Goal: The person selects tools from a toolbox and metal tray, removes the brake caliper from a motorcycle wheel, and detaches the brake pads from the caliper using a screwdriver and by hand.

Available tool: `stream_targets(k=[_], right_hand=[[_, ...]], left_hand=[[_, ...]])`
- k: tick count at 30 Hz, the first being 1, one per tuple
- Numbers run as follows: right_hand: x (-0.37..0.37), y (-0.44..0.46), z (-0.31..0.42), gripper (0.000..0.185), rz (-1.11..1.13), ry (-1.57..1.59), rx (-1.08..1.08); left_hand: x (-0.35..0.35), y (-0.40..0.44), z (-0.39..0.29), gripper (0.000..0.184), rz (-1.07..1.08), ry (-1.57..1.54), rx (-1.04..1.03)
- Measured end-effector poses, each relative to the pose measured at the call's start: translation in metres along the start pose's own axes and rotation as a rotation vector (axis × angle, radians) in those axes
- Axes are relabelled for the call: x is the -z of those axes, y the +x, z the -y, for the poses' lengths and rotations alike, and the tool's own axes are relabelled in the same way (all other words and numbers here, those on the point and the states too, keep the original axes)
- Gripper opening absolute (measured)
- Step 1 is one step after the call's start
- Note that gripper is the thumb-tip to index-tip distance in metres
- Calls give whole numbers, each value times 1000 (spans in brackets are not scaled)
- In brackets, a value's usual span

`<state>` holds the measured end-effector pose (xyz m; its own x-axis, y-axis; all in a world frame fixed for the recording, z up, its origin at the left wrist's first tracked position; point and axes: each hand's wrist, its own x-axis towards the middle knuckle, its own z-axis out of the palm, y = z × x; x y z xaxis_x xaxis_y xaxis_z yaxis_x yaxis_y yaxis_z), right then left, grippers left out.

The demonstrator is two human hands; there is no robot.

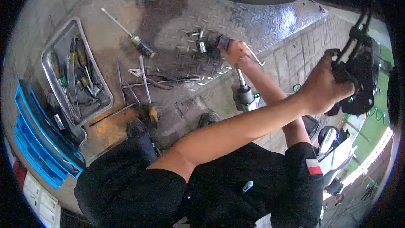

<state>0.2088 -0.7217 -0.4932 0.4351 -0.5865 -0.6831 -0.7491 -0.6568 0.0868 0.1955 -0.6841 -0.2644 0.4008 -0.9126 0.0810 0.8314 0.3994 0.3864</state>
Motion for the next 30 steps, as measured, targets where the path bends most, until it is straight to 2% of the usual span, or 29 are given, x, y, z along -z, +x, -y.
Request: stream_targets(k=[3, 4, 7, 10, 11, 12, 14, 15, 16, 17, 19, 21, 23, 24, 25, 26, 27, 29, 30], right_hand=[[-15, 4, 5, 65, -150, -60, -17], [-17, 4, 8, 65, -157, -51, -40], [-14, 6, 9, 73, -209, -52, -73], [9, -9, 15, 74, 5, 194, -122], [2, -8, 13, 72, -26, 188, -92], [-5, -6, 10, 71, -58, 182, -62], [-49, 13, -11, 67, -266, 143, 52], [-52, 7, -19, 66, -351, 156, 125], [-50, 3, -39, 66, -380, 158, 105], [-35, -16, -59, 60, -246, 368, 150], [-25, -55, -108, 46, -83, 984, 463], [5, -121, -152, 34, -95, 1078, 360], [29, -177, -194, 32, -104, 1119, -125], [49, -225, -196, 37, -306, 1361, -67], [47, -248, -221, 30, -417, 1393, 13], [64, -286, -212, 29, -624, 1396, -20], [81, -321, -223, 31, -663, 1102, 145], [122, -380, -196, 34, -843, 1051, 176], [136, -392, -183, 37, -942, 1072, 271]], left_hand=[[-7, 3, 10, 52, -20, -56, -9], [-7, 4, 11, 61, -26, -141, 1], [-8, 1, 4, 57, -24, -113, 20], [-4, 3, 8, 32, 48, -27, -43], [-4, 3, 3, 23, 71, 41, -69], [-7, 1, 6, 17, 68, 48, -205], [-16, 1, 1, 14, 43, 71, -226], [-17, -2, -5, 15, 16, 107, -107], [-18, -3, -5, 16, 6, 84, -39], [-19, -4, -5, 17, -11, 68, 29], [-21, -9, -6, 22, -67, 31, 94], [-22, -8, -2, 22, -58, 45, 37], [-24, -8, 2, 23, -67, 32, 22], [-25, -8, 5, 24, -79, 20, 16], [-27, -8, 8, 24, -78, 10, 8], [-26, -7, 11, 26, -106, 17, 26], [-24, -6, 15, 27, -133, 26, 47], [-22, -5, 18, 30, -116, 50, 92], [-25, -7, 17, 30, -111, 8, 129]])
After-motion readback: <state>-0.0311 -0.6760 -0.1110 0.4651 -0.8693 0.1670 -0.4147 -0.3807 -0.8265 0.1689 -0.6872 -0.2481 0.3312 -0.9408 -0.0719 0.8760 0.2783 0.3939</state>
